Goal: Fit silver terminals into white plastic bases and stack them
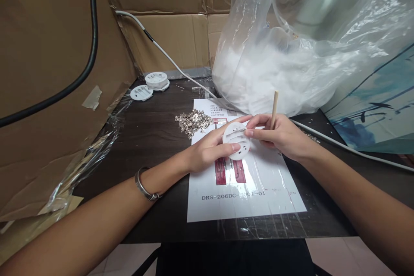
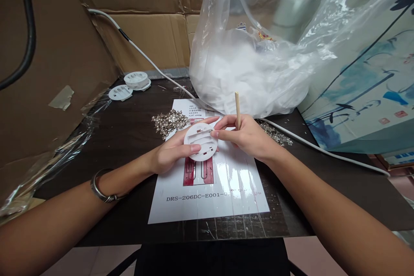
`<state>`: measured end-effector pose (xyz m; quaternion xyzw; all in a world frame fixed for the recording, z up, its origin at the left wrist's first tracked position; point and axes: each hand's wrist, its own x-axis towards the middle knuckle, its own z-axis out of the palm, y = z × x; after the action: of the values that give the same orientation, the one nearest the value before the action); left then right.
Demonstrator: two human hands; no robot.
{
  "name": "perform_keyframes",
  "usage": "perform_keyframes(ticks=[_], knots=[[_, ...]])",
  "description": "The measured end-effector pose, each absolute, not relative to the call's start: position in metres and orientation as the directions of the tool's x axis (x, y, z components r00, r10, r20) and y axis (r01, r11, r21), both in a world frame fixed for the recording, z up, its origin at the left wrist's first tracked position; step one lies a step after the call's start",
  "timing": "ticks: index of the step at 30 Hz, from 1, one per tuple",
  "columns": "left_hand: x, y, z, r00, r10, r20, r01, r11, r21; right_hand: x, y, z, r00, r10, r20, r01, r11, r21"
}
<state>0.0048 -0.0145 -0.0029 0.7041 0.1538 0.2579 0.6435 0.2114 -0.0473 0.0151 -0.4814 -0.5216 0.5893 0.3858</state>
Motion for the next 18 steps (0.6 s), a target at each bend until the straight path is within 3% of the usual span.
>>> perform_keyframes(ticks=[10, 14, 18], knots=[[0.0076, -0.0117, 0.0012, 0.799, 0.588, 0.124, -0.066, -0.12, 0.991, 0.2102, -0.0505, 0.0165, -0.157, 0.988, -0.008, 0.243, 0.031, -0.97], [0.01, -0.014, 0.0008, 0.783, 0.622, 0.029, -0.064, 0.034, 0.997, 0.2054, -0.055, 0.0198, -0.111, 0.988, 0.108, 0.42, 0.145, -0.896], [0.0106, -0.0147, -0.001, 0.751, 0.66, 0.003, -0.085, 0.092, 0.992, 0.2045, -0.0569, 0.0217, -0.14, 0.982, 0.126, 0.467, 0.177, -0.867]])
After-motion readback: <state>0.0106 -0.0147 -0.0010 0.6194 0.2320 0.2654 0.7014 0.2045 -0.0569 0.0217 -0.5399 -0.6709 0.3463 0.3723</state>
